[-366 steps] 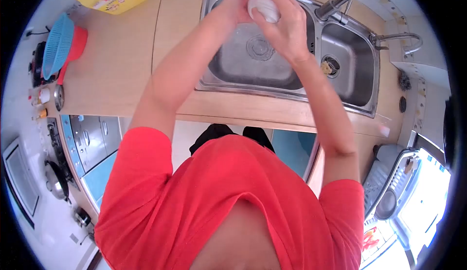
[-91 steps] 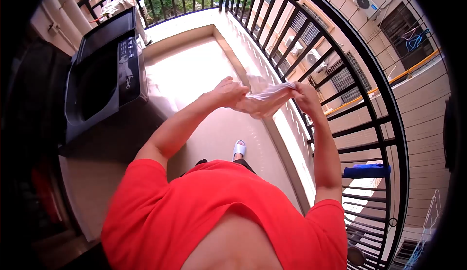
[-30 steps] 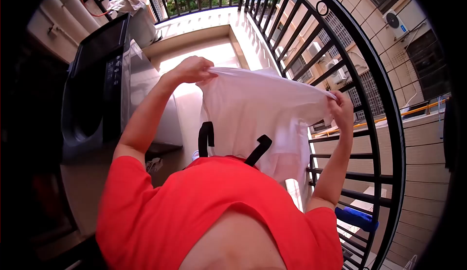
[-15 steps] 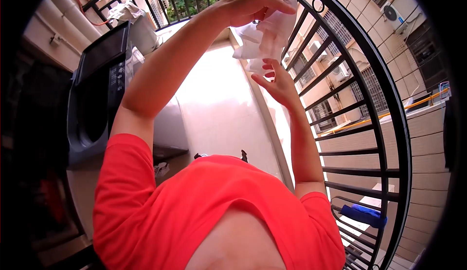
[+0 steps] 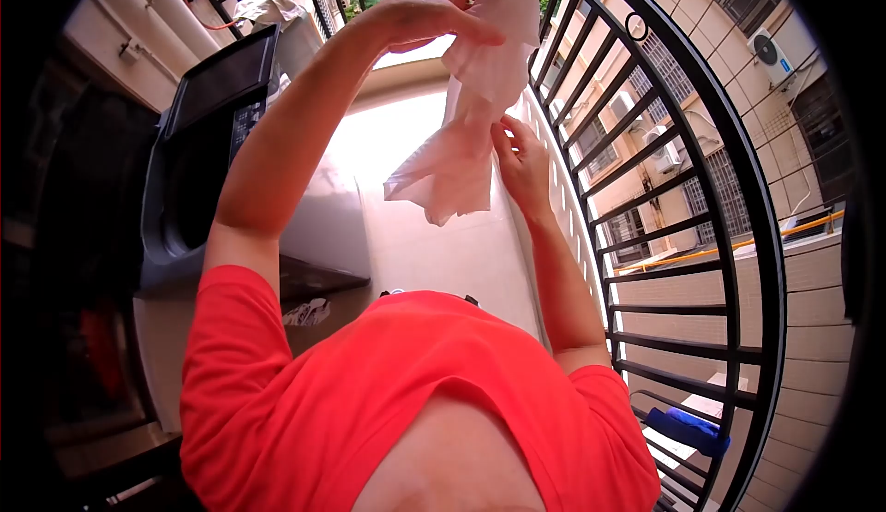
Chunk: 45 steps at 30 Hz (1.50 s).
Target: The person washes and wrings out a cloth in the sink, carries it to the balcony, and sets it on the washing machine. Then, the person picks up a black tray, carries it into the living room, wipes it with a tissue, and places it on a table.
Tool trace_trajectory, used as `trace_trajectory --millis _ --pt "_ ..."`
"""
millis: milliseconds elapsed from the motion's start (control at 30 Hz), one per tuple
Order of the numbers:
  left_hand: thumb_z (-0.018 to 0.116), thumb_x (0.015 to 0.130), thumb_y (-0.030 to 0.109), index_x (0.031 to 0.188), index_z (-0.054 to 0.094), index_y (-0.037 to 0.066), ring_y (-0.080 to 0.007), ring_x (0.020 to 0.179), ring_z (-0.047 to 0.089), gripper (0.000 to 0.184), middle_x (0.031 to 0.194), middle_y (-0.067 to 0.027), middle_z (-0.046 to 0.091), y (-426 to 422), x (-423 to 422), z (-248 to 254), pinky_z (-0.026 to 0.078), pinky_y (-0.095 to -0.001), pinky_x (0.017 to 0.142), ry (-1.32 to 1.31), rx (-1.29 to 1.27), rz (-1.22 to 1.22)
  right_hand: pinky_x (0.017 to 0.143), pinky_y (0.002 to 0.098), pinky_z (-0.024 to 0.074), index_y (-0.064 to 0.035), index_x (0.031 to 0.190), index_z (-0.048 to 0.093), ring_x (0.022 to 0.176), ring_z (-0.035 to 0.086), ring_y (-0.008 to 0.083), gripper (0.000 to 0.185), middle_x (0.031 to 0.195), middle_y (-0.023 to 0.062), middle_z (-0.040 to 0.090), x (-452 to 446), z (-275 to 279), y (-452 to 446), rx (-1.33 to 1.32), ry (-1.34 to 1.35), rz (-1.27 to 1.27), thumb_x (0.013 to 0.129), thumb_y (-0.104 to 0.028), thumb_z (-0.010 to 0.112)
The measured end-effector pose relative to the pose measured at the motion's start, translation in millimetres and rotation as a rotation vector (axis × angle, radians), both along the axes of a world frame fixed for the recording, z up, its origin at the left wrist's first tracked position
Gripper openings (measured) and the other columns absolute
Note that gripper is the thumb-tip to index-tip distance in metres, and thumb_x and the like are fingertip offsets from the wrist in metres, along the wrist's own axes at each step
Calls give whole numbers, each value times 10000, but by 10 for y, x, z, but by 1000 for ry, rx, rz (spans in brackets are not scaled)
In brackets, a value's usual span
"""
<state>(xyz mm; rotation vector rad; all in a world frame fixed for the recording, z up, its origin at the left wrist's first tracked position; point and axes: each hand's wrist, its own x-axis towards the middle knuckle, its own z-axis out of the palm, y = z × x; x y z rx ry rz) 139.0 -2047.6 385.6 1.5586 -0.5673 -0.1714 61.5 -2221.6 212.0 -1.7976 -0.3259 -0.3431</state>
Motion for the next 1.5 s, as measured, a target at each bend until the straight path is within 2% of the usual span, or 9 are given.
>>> trace_trajectory --millis 333,667,867,1033,1100,1233,1367,1467,1500 --pt "780 620 162 1232 398 68 -243 1018 553 727 1119 -124 541 329 -45 0 451 -339 890 -29 8 80 639 255 481 -9 936 658 742 622 140 249 844 97 660 207 277 -455 54 -156 -341 907 -200 499" --pt "791 591 144 1319 330 75 -264 1069 536 864 1196 -141 516 80 -46 -17 449 -361 912 -95 82 66 723 276 476 40 1013 599 831 611 164 408 914 113 640 195 54 56 -86 261 232 841 -329 628" --pt "797 573 134 1372 290 79 -277 1100 526 947 1243 -151 501 482 -50 -134 447 -374 926 -410 740 183 598 247 463 13 852 533 659 591 152 236 735 75 613 356 77 -318 277 263 -20 893 -217 508" --pt "698 567 -71 1046 575 65 -258 793 608 513 875 -125 629 1132 154 -665 509 -352 685 -294 1384 203 731 254 478 0 903 540 853 579 164 185 914 109 592 577 549 -1352 527 175 -433 908 -168 462" --pt "714 625 67 932 614 54 -216 722 600 323 793 -93 623 1600 358 -933 485 -309 664 -514 1289 403 789 246 464 16 975 558 854 571 169 192 930 101 595 757 634 -1882 719 133 -362 889 -148 508" --pt "673 707 274 943 648 62 -172 717 619 319 801 -72 656 1711 446 -495 475 -299 665 -352 996 549 791 230 461 20 988 570 819 581 163 187 914 92 600 588 1369 -2173 553 -156 -424 866 -121 566" --pt "626 799 157 1010 629 54 -158 731 617 235 849 -53 660 1234 -47 -78 486 -267 675 -552 290 664 571 249 512 25 891 536 614 550 127 209 737 83 580 -87 1929 -1765 115 -633 -804 887 -184 553" --pt "584 794 95 940 633 62 -224 682 609 157 914 -71 625 802 -110 -990 490 -308 647 -1335 264 1027 494 351 484 -34 895 523 585 613 265 208 684 136 594 82 849 -1806 -414 -631 -772 886 -240 543" --pt "568 788 86 935 642 86 -223 699 617 164 923 -66 629 788 -167 -1537 491 -316 654 -995 827 636 561 399 479 -46 866 551 660 604 327 244 730 158 610 170 317 -1889 -844 -235 -493 869 -291 541"
